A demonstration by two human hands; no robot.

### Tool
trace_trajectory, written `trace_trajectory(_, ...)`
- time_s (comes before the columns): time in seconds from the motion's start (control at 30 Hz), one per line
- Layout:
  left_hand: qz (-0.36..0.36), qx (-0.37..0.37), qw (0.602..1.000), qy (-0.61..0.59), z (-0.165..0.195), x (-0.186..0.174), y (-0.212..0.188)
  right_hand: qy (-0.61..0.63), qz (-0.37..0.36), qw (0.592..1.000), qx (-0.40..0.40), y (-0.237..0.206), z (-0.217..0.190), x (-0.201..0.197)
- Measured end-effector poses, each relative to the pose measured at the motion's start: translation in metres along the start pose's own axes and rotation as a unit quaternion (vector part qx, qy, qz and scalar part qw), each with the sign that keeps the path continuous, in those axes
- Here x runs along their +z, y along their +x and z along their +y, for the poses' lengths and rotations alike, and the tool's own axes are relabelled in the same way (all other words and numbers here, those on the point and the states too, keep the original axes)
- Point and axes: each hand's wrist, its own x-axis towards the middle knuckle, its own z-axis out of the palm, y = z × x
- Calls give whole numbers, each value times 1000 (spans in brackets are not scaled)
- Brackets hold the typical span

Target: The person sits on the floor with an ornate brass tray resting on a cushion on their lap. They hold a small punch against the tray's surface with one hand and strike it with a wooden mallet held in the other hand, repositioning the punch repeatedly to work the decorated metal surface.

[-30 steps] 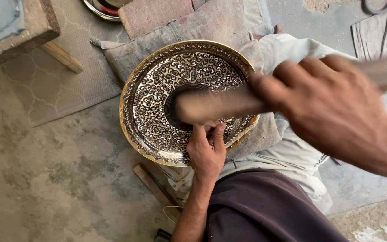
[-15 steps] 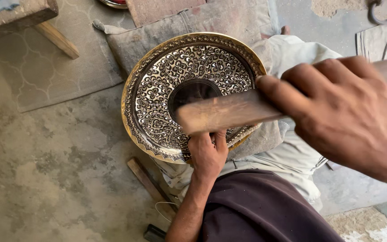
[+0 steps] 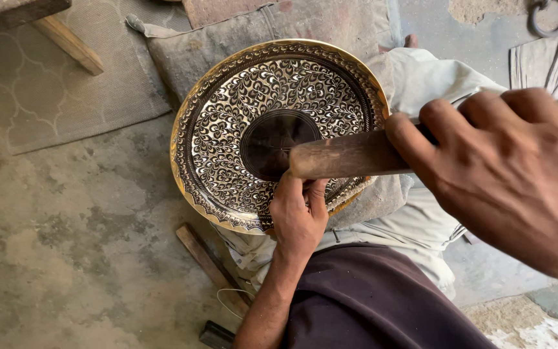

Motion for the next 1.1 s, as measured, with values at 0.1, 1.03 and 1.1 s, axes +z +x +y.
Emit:
trace_trajectory(0.1,-20,-34,999,-17,0,1,0,198,141,968,61,3,0,-2)
trace_trajectory(1.03,-12,-133,989,-63,2,3,-8,-10,33,999,10,-8,-8,0)
trace_trajectory(1.1,25,-163,978,-127,6,-2,-15,53,97,994,11,-13,-7,1)
